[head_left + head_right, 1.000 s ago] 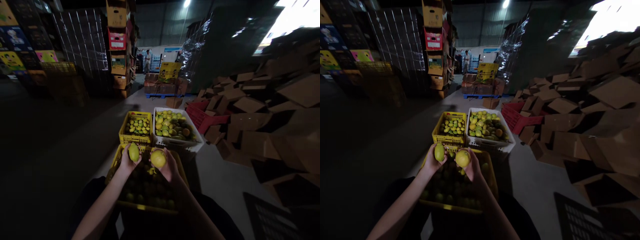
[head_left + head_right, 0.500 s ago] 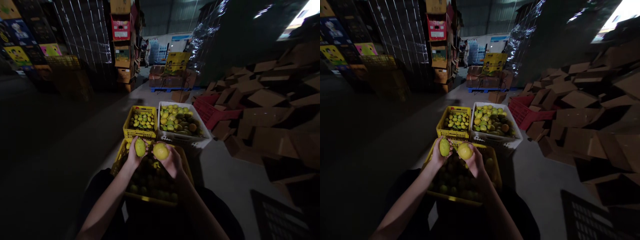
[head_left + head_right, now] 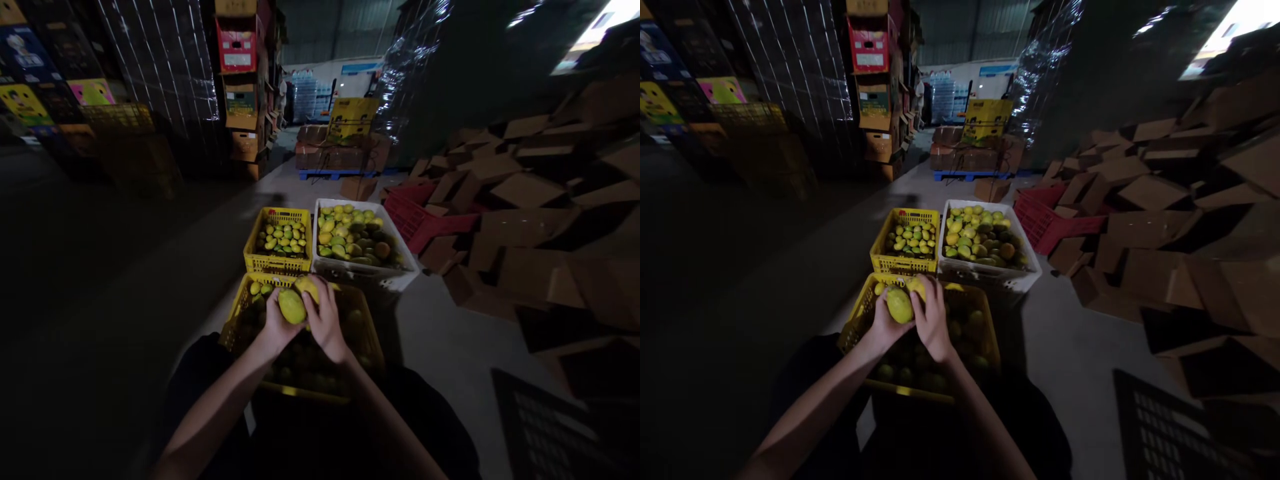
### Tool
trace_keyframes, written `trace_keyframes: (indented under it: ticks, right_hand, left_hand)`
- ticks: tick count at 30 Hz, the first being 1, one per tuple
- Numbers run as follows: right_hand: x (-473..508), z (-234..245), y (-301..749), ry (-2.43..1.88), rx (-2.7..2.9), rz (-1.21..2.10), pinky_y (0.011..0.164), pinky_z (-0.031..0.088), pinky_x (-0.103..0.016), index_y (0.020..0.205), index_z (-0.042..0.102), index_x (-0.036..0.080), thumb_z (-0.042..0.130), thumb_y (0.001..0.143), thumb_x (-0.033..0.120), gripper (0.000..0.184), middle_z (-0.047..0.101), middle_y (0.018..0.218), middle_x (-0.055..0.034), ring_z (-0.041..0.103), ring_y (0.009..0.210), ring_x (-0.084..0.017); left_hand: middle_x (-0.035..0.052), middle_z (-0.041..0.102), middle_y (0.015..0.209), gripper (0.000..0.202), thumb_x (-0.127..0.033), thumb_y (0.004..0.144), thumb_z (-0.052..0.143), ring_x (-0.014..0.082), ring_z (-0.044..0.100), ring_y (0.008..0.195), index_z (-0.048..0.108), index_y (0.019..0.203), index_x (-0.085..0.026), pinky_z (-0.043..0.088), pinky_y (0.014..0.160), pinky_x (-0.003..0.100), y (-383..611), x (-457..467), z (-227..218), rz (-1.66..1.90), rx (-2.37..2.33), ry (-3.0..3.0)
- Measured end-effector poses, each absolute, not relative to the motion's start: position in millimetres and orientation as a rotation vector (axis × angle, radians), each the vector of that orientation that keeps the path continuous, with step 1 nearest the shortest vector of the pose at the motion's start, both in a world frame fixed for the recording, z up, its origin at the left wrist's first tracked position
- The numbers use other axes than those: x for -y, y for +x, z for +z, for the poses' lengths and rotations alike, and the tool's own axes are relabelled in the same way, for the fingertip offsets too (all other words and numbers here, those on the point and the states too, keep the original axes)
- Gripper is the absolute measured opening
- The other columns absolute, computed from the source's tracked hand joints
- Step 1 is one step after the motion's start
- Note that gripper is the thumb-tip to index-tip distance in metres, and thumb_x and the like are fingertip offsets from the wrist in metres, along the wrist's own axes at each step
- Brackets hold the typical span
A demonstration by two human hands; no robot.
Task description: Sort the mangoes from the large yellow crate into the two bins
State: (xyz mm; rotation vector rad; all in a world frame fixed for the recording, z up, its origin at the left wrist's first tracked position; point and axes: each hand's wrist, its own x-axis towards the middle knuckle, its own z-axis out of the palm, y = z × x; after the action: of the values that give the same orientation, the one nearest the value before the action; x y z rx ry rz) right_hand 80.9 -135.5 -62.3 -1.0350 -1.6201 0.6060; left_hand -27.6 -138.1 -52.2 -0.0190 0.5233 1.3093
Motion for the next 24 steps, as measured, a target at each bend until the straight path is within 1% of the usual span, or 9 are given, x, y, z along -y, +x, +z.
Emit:
trace_keyframes:
  ticks: [2,3,7,10,14,18,20,22,24]
  right_hand:
    - [139,-68,77,-1.045,1.806,0.556,0.112,0.028,-0.049,0.127,0.051,0.027,0.033,0.094,0.035,0.038,0.040,0.139,-0.0087,0.034,0.133,-0.024]
    - [141,-70,76,-1.049,1.879,0.542,0.112,0.027,-0.050,0.128,0.051,0.027,0.035,0.094,0.037,0.039,0.036,0.142,-0.0090,0.031,0.135,-0.026]
    - [142,-76,75,-1.002,2.044,0.428,0.112,0.028,-0.053,0.135,0.044,0.022,0.062,0.078,0.046,0.064,0.027,0.147,-0.0126,0.023,0.137,-0.035]
    - [140,-78,75,-0.968,2.028,0.361,0.110,0.032,-0.051,0.129,0.050,0.023,0.070,0.070,0.044,0.065,0.032,0.143,-0.0132,0.030,0.133,-0.036]
    - [141,-77,74,-0.963,1.888,0.338,0.106,0.039,-0.048,0.121,0.053,0.020,0.069,0.073,0.038,0.054,0.043,0.132,-0.0147,0.043,0.124,-0.032]
    - [139,-64,81,-1.025,1.618,0.366,0.096,0.047,-0.044,0.120,0.053,0.021,0.067,0.076,0.036,0.049,0.053,0.115,-0.0125,0.055,0.109,-0.027]
    - [133,-57,89,-1.064,1.501,0.356,0.091,0.049,-0.043,0.115,0.056,0.022,0.068,0.075,0.036,0.044,0.057,0.108,-0.0099,0.057,0.101,-0.025]
    - [125,-53,96,-1.100,1.401,0.352,0.088,0.049,-0.043,0.107,0.059,0.023,0.072,0.070,0.036,0.041,0.060,0.103,-0.0079,0.058,0.097,-0.024]
    - [119,-52,102,-1.120,1.300,0.414,0.086,0.050,-0.042,0.107,0.059,0.023,0.073,0.067,0.036,0.044,0.061,0.102,-0.0066,0.059,0.092,-0.023]
  left_hand:
    - [0.0021,0.068,0.083,0.020,-0.033,0.076,0.056,0.0174,0.064,0.079,0.063,0.088,-0.019,0.054,0.073,0.028,-24,138,-57,1.394,-0.601,-0.028]
    - [0.0016,0.068,0.083,0.019,-0.033,0.076,0.058,0.0168,0.064,0.080,0.063,0.088,-0.020,0.053,0.073,0.026,-23,138,-59,1.436,-0.643,-0.006]
    - [0.0004,0.068,0.094,0.025,-0.028,0.073,0.064,0.0158,0.064,0.095,0.062,0.097,-0.023,0.050,0.082,0.022,-25,145,-67,1.591,-0.778,0.156]
    - [-0.0002,0.068,0.101,0.034,-0.018,0.070,0.066,0.0144,0.061,0.103,0.061,0.103,-0.024,0.047,0.089,0.020,-28,156,-68,1.665,-0.768,0.288]
    - [0.0010,0.068,0.103,0.035,-0.010,0.070,0.064,0.0150,0.062,0.101,0.062,0.103,-0.023,0.049,0.089,0.021,-32,154,-58,1.560,-0.711,0.354]
    - [0.0076,0.067,0.101,0.022,-0.021,0.077,0.065,0.0195,0.065,0.094,0.062,0.099,-0.018,0.056,0.080,0.028,-37,131,-45,1.389,-0.702,0.356]
    - [0.0087,0.065,0.102,0.025,-0.024,0.077,0.066,0.0202,0.064,0.093,0.060,0.100,-0.017,0.057,0.078,0.032,-39,121,-40,1.406,-0.739,0.381]
    - [0.0050,0.064,0.105,0.036,-0.018,0.070,0.073,0.0183,0.063,0.097,0.055,0.101,-0.020,0.056,0.082,0.031,-43,117,-37,1.545,-0.829,0.462]
    - [0.0010,0.062,0.106,0.055,-0.007,0.056,0.081,0.0167,0.060,0.104,0.053,0.100,-0.023,0.051,0.090,0.027,-47,118,-34,1.706,-0.921,0.613]
